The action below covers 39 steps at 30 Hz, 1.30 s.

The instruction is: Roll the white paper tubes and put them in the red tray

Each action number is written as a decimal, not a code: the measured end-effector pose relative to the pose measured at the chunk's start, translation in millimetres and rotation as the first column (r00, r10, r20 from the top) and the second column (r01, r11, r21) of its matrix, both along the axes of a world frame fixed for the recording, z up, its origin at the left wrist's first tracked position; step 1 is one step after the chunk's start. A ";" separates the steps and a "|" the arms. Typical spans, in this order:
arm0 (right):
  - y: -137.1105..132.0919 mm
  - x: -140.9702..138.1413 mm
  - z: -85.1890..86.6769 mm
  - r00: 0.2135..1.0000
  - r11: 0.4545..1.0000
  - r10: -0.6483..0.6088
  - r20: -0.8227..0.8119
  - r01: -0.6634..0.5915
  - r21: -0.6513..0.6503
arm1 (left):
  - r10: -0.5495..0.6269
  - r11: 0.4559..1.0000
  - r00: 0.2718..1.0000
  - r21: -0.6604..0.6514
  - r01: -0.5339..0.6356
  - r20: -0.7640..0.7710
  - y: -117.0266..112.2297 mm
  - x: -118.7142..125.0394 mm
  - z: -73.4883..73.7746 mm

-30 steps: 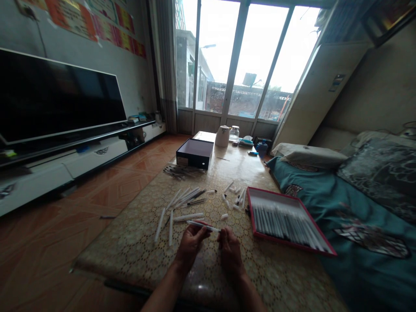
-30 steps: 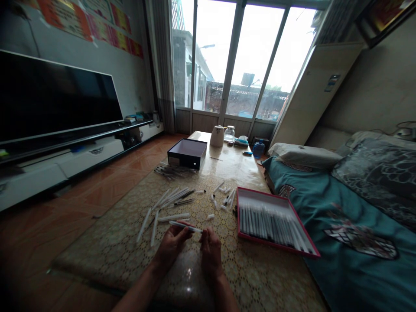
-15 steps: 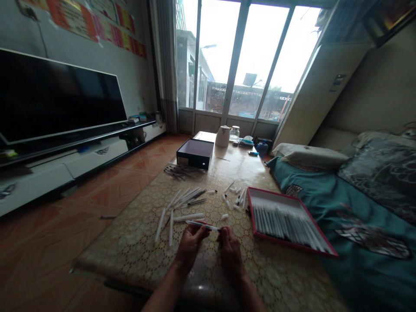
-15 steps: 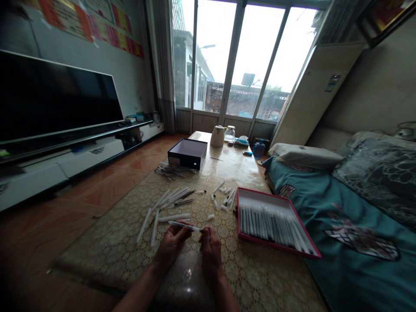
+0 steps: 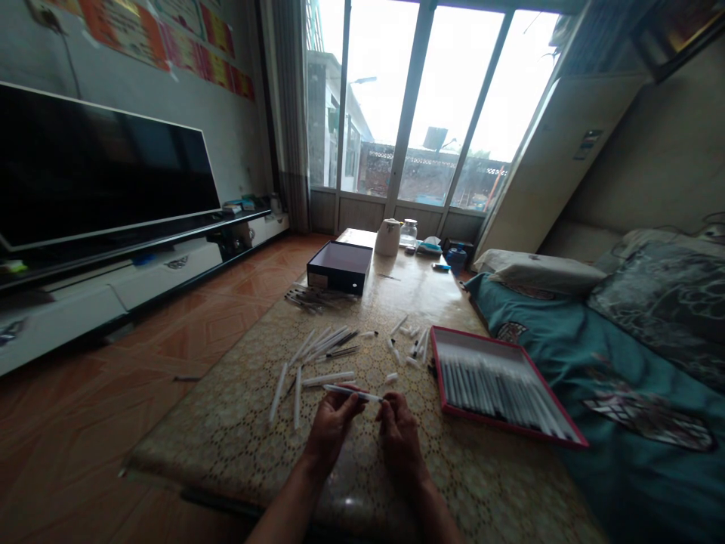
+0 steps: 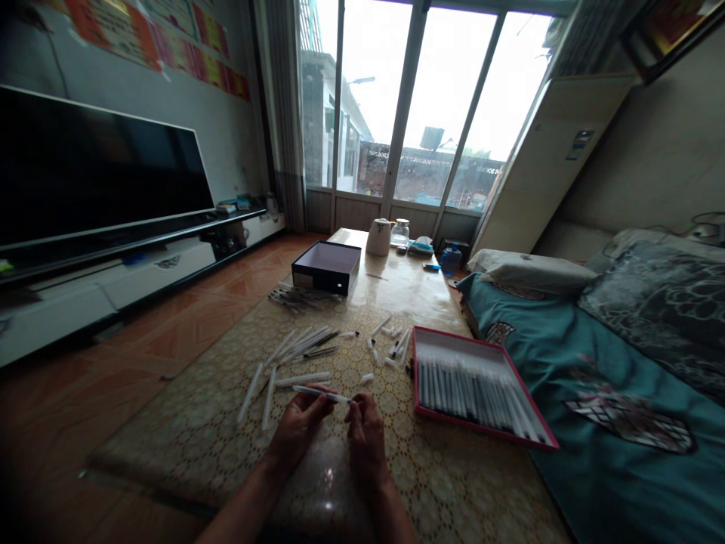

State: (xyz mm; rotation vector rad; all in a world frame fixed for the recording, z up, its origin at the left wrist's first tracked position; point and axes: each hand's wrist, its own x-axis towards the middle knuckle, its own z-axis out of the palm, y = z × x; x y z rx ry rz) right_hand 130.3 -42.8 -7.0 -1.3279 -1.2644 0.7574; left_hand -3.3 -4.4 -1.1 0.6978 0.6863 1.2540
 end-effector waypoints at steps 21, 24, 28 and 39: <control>0.7 -0.4 -4.7 0.999 1.000 0.009 -0.033 -0.009 -0.002 | 0.010 0.999 0.999 -0.035 -0.009 0.030 2.9 0.1 -4.9; 0.7 0.1 -5.4 0.998 0.999 0.034 -0.053 -0.033 0.004 | 0.027 0.998 0.998 -0.057 -0.024 0.053 3.5 -0.7 -5.7; 1.3 1.1 -9.6 0.997 0.999 0.044 -0.069 -0.042 0.028 | 0.017 0.999 0.999 -0.052 -0.015 0.036 3.3 -0.5 -4.9; 1.4 6.3 -13.5 0.999 0.999 0.033 -0.010 -0.032 0.029 | -0.010 0.999 0.999 -0.037 0.011 0.031 4.0 0.2 -6.2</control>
